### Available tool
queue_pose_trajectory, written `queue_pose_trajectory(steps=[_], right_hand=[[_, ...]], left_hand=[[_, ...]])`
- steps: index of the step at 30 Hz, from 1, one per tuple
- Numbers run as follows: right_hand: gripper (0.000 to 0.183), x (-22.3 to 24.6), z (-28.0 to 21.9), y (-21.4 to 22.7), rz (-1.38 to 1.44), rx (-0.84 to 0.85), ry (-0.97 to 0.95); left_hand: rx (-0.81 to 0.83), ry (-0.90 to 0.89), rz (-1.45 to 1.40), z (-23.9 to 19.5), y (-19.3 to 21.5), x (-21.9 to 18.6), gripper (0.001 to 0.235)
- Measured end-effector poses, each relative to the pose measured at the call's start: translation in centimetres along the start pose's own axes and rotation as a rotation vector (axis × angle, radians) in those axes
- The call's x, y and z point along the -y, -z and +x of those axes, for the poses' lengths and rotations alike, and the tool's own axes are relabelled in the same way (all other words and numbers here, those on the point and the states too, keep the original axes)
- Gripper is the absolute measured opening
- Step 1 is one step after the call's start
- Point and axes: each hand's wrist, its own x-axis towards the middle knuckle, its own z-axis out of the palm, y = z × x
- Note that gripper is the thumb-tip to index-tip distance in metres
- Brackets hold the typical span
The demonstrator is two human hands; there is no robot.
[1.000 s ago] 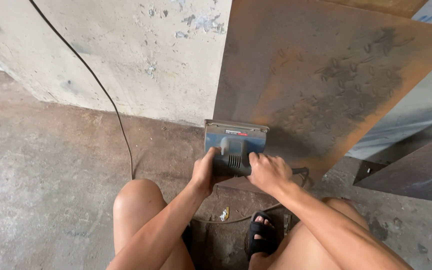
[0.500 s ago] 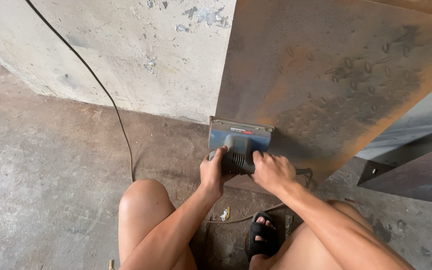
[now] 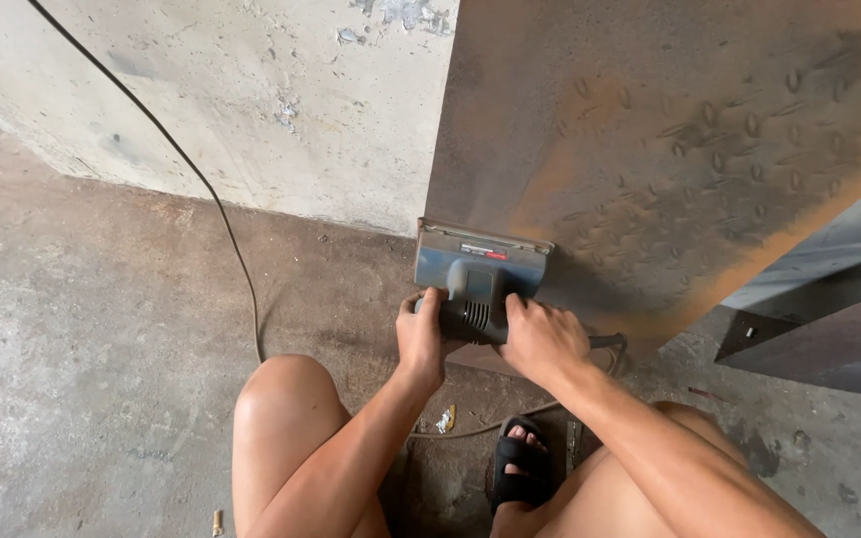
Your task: Using a power sander to clean or smooth the surface of a rusty metal sheet
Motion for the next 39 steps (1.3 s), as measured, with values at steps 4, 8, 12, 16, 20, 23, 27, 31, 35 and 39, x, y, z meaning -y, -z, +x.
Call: queue_pose_trajectory(steps=[4, 8, 12, 16, 20, 23, 27, 31, 35, 39], right_hand=[[0.045, 0.9, -0.2, 1.2, 0.016, 0.017, -0.030], [0.053, 1.8, 0.1, 2.6, 0.061, 0.066, -0.035], [0.065, 2.1, 0.5, 2.3, 0.065, 0.155, -0.035], [0.069, 2.2, 0.5, 2.2, 0.069, 0.187, -0.057], [0.068, 2.4, 0.1, 2.9, 0.050, 0.186, -0.073], [0.067, 2.4, 0.3, 3.0, 0.054, 0.169, -0.074], [0.068, 3.0, 0.4, 2.8, 0.068, 0.181, -0.048], [0.069, 2.7, 0.4, 2.2, 0.044, 0.205, -0.052], [0.067, 2.8, 0.1, 3.3, 0.055, 0.201, -0.082], [0.067, 3.0, 0.5, 2.8, 0.093, 0.211, -0.070]], left_hand=[[-0.008, -0.037, 0.011, 1.0, 0.1, 0.7, 0.064], [-0.036, -0.066, 0.030, 1.3, 0.3, 0.2, 0.060], [-0.056, -0.069, 0.054, 1.6, 0.9, 0.6, 0.054], [-0.066, -0.059, 0.047, 1.8, 0.9, 0.9, 0.056], [-0.049, -0.040, 0.033, 0.9, 0.4, 0.3, 0.055], [-0.044, -0.053, 0.028, 0.9, 0.2, -0.3, 0.052], [-0.088, -0.071, 0.031, 1.6, 0.8, 0.4, 0.048], [-0.103, -0.047, 0.015, 0.5, 0.3, 0.0, 0.049], [-0.081, -0.040, 0.038, 0.6, -0.1, -0.3, 0.047], [-0.101, -0.055, 0.052, 0.8, 0.3, -0.3, 0.049]])
